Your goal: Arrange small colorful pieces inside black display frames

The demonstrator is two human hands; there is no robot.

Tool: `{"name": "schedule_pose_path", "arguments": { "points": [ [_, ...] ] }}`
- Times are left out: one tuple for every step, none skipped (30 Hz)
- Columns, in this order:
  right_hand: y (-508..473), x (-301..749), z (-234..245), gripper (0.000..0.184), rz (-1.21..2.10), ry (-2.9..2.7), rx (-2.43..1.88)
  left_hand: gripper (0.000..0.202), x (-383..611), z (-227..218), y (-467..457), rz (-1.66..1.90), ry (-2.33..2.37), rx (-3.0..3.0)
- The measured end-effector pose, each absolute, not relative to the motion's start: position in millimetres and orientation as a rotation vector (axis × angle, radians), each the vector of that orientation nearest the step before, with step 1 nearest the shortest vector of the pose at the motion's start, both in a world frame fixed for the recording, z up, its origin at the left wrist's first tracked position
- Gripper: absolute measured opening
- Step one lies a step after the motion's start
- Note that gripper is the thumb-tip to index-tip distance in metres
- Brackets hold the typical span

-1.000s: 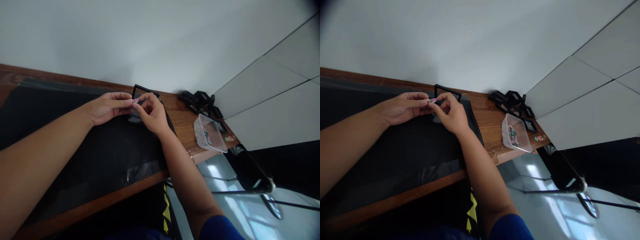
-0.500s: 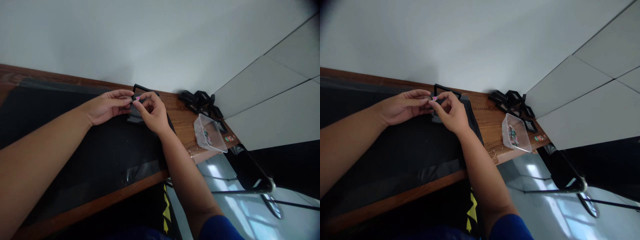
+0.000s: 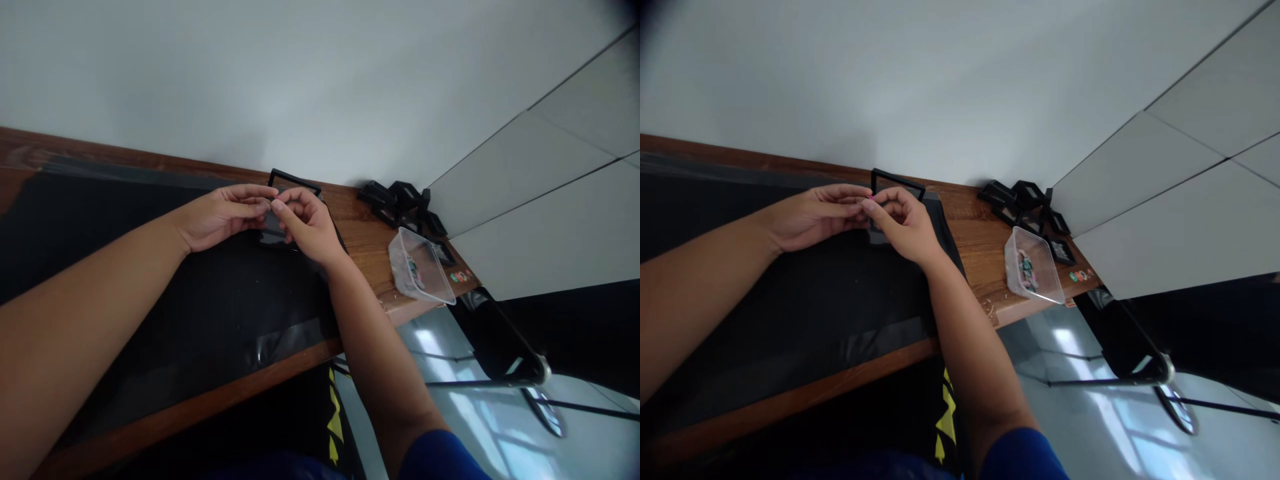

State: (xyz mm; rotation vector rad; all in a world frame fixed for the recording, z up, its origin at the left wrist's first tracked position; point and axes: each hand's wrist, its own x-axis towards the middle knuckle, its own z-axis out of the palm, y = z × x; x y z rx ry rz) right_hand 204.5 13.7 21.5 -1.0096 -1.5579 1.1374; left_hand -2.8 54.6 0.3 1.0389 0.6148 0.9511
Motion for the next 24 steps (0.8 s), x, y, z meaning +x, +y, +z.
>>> {"name": "schedule_pose_path", "arguments": {
  "points": [
    [13,205,22,0.065,1.151,-1.557,-1.008,0.030,-2,1,54,0.957,0.612,1.037],
    [13,205,22,0.064,1.162,-1.555,-1.010,0.030,-2,1,54,0.962,0.610,1.036],
    [13,205,23,0.064,1.171,-1.552,-1.014,0.029,-2,1,53,0.965,0.608,1.037],
    [14,205,23,0.063,1.180,-1.547,-1.018,0.029,-2,1,53,0.966,0.606,1.038],
    [14,206,23,0.063,1.190,-1.541,-1.020,0.028,-2,1,53,0.963,0.604,1.040],
    [15,206,23,0.062,1.203,-1.535,-1.017,0.029,-2,1,53,0.959,0.603,1.043],
    [15,206,22,0.062,1.217,-1.531,-1.009,0.028,-2,1,53,0.954,0.603,1.046],
    [16,206,22,0.062,1.231,-1.526,-0.997,0.028,-3,1,54,0.948,0.604,1.052],
    [16,207,22,0.063,1.243,-1.519,-0.983,0.028,-3,0,54,0.941,0.607,1.061],
    [16,207,22,0.064,1.254,-1.509,-0.972,0.029,-3,0,55,0.934,0.611,1.071],
    [16,207,23,0.066,1.263,-1.496,-0.964,0.029,-3,0,55,0.930,0.617,1.080],
    [16,206,23,0.066,1.273,-1.482,-0.963,0.029,-3,-1,55,0.928,0.622,1.087],
    [15,206,24,0.066,1.285,-1.467,-0.970,0.030,-3,-1,55,0.929,0.628,1.089],
    [14,205,26,0.065,1.302,-1.453,-0.981,0.031,-3,-1,55,0.932,0.633,1.087],
    [13,205,27,0.064,1.323,-1.439,-0.992,0.032,-3,-1,55,0.938,0.636,1.082],
    [12,204,29,0.062,1.346,-1.425,-1.000,0.033,-3,-2,55,0.943,0.638,1.076],
    [11,203,30,0.061,1.369,-1.408,-1.005,0.034,-2,-2,55,0.946,0.639,1.074],
    [10,203,32,0.059,1.389,-1.390,-1.010,0.035,-2,-2,55,0.947,0.639,1.076],
    [9,203,33,0.058,1.404,-1.372,-1.014,0.036,-2,-2,55,0.946,0.638,1.082],
    [8,202,34,0.058,1.415,-1.355,-1.022,0.037,-2,-2,55,0.940,0.636,1.094],
    [7,202,34,0.058,1.426,-1.341,-1.035,0.037,-2,-2,55,0.931,0.631,1.108],
    [7,202,35,0.059,1.438,-1.333,-1.053,0.038,-2,-1,55,0.921,0.623,1.122],
    [6,201,36,0.060,1.453,-1.329,-1.073,0.038,-2,-1,54,0.912,0.613,1.135],
    [5,201,37,0.060,1.468,-1.328,-1.092,0.039,-2,-1,54,0.905,0.605,1.147]
  ]
}}
